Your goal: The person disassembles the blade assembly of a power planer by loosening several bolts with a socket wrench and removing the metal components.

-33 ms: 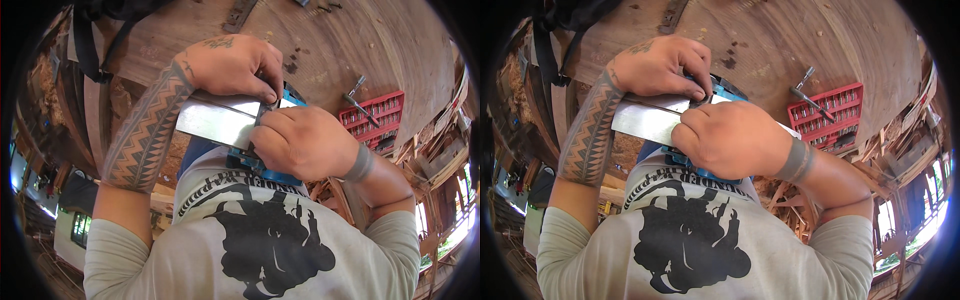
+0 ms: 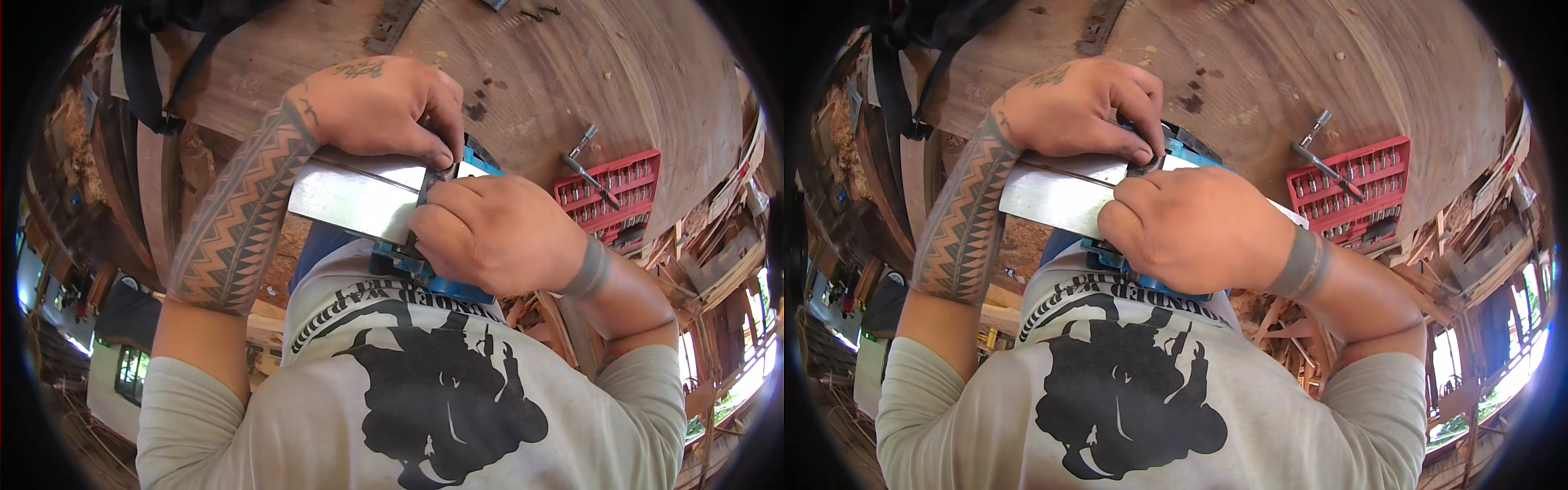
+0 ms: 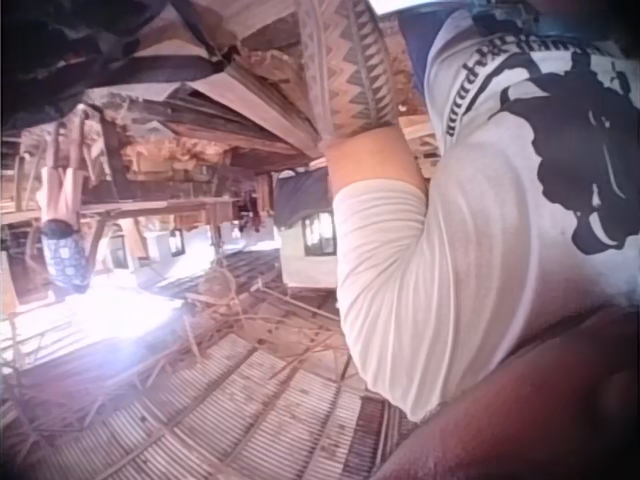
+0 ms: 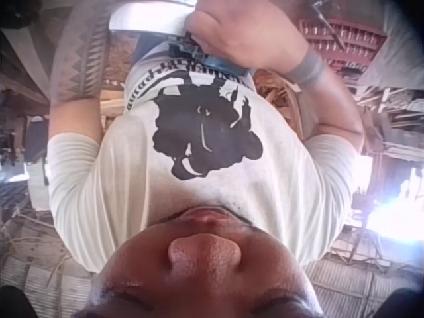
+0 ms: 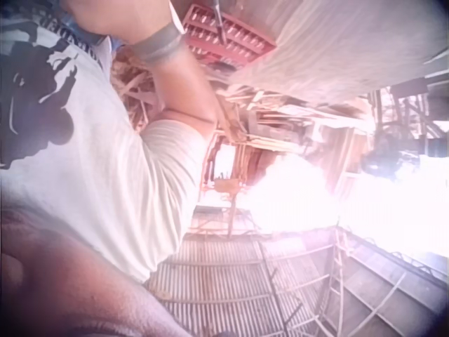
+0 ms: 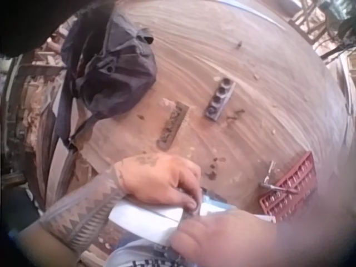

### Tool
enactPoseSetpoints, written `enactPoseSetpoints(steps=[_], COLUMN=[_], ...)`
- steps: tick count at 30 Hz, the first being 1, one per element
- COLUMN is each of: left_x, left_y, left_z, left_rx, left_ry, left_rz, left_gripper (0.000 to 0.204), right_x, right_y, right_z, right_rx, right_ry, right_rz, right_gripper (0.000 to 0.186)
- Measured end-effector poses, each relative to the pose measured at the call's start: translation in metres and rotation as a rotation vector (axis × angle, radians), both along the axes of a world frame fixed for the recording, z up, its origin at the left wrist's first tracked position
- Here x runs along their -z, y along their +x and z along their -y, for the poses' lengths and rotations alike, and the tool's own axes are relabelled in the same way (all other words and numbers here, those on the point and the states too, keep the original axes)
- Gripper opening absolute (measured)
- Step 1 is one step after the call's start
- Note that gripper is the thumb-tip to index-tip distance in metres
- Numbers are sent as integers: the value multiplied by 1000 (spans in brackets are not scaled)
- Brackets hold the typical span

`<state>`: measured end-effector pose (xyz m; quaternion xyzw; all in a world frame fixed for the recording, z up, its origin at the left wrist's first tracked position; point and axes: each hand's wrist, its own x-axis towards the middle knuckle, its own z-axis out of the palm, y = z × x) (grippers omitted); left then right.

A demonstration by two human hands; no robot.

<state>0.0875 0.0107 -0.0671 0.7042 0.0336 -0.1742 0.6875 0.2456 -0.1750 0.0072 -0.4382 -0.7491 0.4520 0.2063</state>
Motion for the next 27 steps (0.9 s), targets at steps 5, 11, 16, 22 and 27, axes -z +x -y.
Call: enactPoseSetpoints(steps=[5,11,16,22,27], left_x=[-1,-4,-3,-1,-2], left_y=[-1,1,-1,-1,-1], left_z=[0,0,1,1,0], left_rx=[5,6,-8,-6,-1], left_ry=[-4,-11,9,9,8], left_rz=[-27,-53,-52,-24,-23], left_gripper=[17,18,17,17,18], right_x=[-3,3,7,5,7], right_y=[-9,-13,-3,7,9], right_z=[7,15,9,7,5], right_rx=[49,192,150,134,145], right_ry=[8,-50,-59,-69,-55], right_rz=[56,-10,-72,-149,-206], right_gripper=[23,27,28,28,33])
